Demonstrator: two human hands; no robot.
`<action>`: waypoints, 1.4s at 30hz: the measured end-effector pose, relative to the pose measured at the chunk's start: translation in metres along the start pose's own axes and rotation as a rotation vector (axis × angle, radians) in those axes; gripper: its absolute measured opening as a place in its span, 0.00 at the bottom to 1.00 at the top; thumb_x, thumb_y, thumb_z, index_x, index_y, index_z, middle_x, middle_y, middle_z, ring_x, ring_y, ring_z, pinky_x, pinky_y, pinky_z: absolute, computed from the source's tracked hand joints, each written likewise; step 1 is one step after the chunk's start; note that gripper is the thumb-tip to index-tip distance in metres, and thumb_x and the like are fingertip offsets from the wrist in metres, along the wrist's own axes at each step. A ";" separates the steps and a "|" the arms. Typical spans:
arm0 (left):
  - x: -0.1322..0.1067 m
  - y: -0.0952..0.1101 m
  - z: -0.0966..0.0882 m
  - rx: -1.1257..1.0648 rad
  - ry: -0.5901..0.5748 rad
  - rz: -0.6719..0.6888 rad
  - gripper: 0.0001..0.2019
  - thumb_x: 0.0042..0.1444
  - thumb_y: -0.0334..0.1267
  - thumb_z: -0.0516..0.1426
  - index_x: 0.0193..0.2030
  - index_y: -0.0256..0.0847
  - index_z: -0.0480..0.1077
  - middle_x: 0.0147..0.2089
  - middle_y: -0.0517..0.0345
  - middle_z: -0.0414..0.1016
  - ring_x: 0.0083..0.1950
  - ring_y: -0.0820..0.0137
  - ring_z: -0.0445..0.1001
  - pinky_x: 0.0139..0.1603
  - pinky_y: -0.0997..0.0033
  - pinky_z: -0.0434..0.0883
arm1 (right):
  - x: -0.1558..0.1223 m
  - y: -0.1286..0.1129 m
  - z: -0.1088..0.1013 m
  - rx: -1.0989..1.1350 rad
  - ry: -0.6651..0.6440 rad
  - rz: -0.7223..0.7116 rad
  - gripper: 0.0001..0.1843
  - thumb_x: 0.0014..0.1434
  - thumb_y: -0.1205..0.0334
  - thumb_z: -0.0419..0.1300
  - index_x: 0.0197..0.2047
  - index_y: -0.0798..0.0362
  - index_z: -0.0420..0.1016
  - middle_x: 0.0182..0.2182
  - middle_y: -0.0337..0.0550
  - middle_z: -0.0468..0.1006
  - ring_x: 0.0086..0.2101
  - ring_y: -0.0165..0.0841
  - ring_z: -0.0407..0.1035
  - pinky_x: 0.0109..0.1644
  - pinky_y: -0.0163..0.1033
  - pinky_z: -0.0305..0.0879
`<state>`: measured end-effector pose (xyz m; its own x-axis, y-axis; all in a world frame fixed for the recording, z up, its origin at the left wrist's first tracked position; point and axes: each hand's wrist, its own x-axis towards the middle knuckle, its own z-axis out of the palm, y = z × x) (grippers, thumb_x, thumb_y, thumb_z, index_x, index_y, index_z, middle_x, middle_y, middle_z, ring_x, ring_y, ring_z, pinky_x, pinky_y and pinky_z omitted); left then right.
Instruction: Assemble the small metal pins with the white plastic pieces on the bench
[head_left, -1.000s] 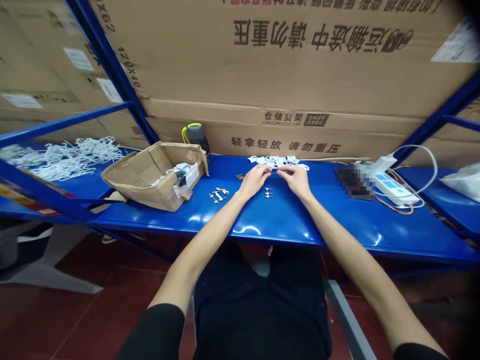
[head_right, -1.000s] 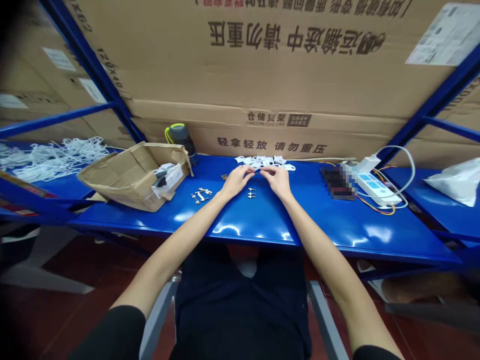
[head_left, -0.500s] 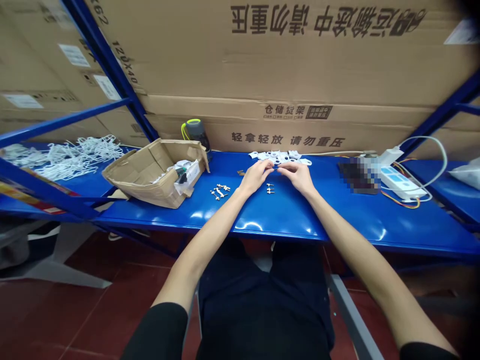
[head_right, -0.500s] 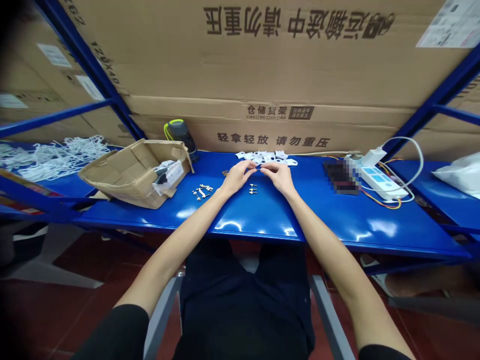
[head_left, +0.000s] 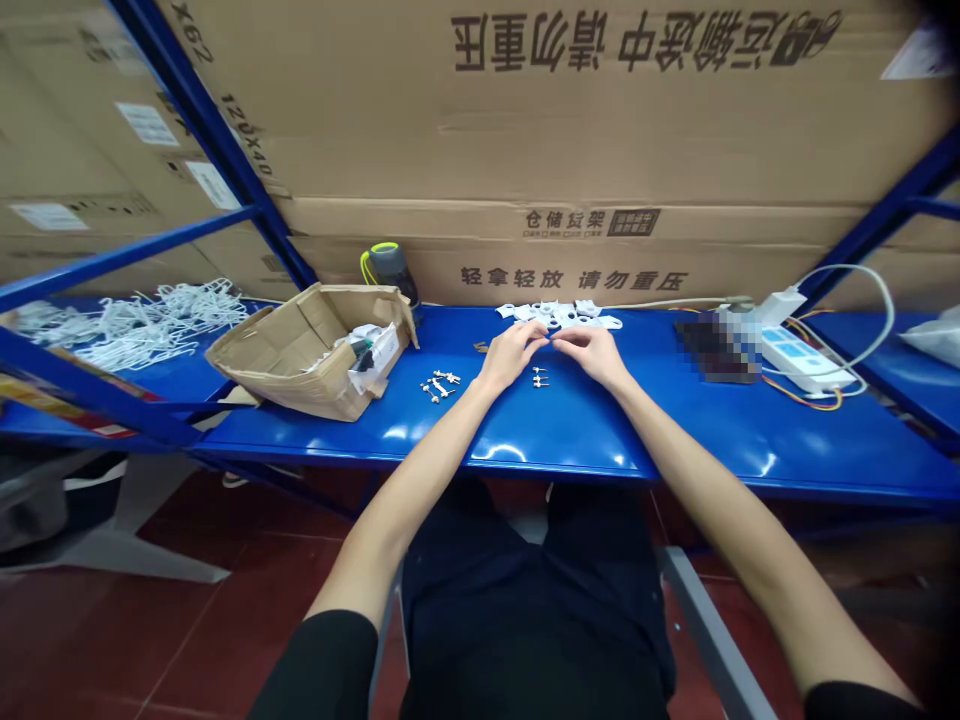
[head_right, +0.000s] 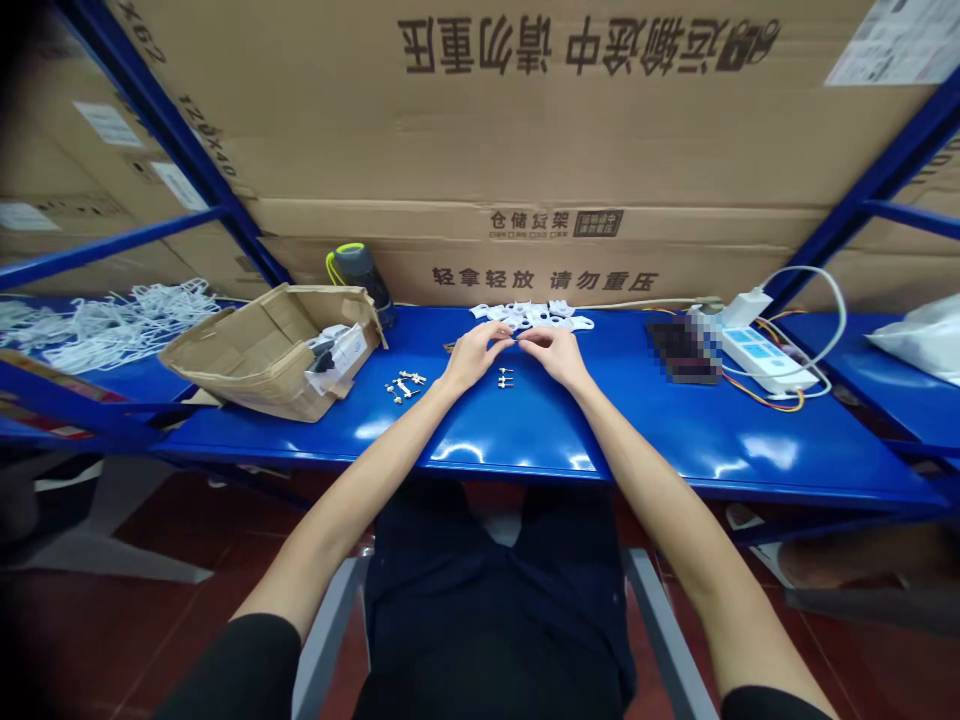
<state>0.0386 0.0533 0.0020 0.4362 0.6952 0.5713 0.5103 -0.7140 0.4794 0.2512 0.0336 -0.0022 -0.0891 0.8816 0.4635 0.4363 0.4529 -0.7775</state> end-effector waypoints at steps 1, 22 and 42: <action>0.000 0.000 0.000 -0.005 -0.003 0.002 0.07 0.72 0.39 0.60 0.54 0.44 0.77 0.54 0.54 0.84 0.56 0.64 0.82 0.60 0.67 0.75 | 0.000 -0.001 0.000 -0.027 0.003 -0.016 0.13 0.59 0.50 0.68 0.39 0.49 0.88 0.39 0.45 0.89 0.40 0.45 0.82 0.52 0.50 0.77; 0.001 -0.003 -0.005 0.032 0.022 -0.038 0.07 0.71 0.40 0.62 0.48 0.45 0.82 0.52 0.56 0.86 0.53 0.63 0.81 0.60 0.64 0.74 | 0.000 -0.003 -0.002 -0.066 0.029 0.032 0.12 0.57 0.51 0.71 0.40 0.50 0.89 0.38 0.46 0.89 0.37 0.44 0.81 0.50 0.50 0.77; 0.001 -0.001 -0.003 -0.045 0.071 -0.026 0.06 0.71 0.40 0.61 0.46 0.44 0.80 0.50 0.56 0.85 0.51 0.64 0.80 0.57 0.65 0.75 | 0.000 0.000 -0.001 0.171 0.039 0.057 0.22 0.52 0.41 0.76 0.43 0.48 0.88 0.42 0.47 0.89 0.44 0.49 0.83 0.57 0.57 0.79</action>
<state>0.0359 0.0548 0.0043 0.3689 0.7070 0.6033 0.4864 -0.7000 0.5229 0.2515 0.0334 -0.0016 -0.0325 0.9021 0.4303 0.2809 0.4214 -0.8623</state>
